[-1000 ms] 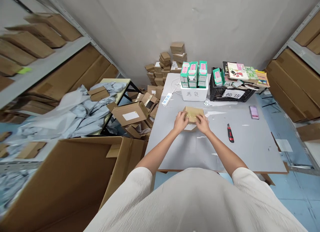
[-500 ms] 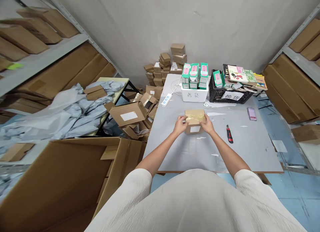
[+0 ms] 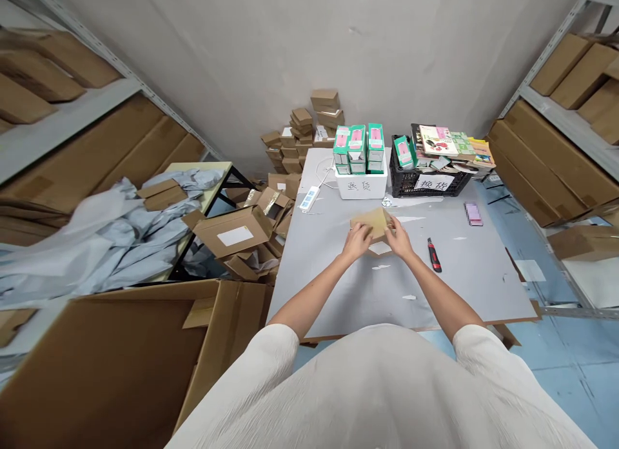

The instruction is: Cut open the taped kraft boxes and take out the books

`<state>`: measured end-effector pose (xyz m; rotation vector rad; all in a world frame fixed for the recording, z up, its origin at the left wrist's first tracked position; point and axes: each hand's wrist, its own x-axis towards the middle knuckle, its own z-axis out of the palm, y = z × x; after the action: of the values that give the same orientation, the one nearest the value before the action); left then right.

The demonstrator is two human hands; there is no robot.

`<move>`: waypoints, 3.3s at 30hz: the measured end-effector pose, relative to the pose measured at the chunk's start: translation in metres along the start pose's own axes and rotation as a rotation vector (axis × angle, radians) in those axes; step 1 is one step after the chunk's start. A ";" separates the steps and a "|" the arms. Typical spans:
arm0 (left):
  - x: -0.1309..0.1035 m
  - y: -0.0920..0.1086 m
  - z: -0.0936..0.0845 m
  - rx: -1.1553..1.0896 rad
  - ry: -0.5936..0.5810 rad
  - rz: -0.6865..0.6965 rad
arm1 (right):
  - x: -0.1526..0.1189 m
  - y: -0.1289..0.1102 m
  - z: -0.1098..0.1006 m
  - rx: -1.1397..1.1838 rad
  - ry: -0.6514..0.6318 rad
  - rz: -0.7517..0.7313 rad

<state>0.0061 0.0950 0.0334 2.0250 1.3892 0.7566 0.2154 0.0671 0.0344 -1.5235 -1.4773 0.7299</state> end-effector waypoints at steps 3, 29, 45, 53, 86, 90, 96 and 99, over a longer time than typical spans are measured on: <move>-0.004 0.004 -0.006 -0.038 0.058 -0.128 | 0.003 -0.005 0.021 0.068 -0.099 -0.025; -0.028 -0.088 0.009 -0.208 -0.046 -0.363 | -0.017 0.095 -0.002 -0.180 0.011 0.220; -0.034 -0.107 0.033 -0.317 0.002 -0.309 | -0.026 0.199 -0.103 -0.704 -0.062 0.754; -0.033 -0.109 0.035 -0.309 0.032 -0.332 | -0.035 0.223 -0.102 -0.722 -0.130 0.798; -0.058 -0.089 0.048 -0.070 0.194 -0.075 | 0.030 -0.024 -0.016 -0.807 -0.646 -0.257; -0.057 -0.091 0.047 -0.048 0.181 -0.054 | 0.033 -0.028 -0.007 -0.862 -0.661 -0.268; -0.056 -0.093 0.050 -0.065 0.196 -0.055 | 0.034 -0.034 0.000 -0.924 -0.668 -0.270; -0.056 -0.093 0.050 -0.072 0.196 -0.058 | 0.035 -0.040 0.002 -0.970 -0.674 -0.272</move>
<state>-0.0330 0.0639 -0.0751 1.8886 1.4994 0.9870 0.1995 0.0987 0.0742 -1.7534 -2.7576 0.3590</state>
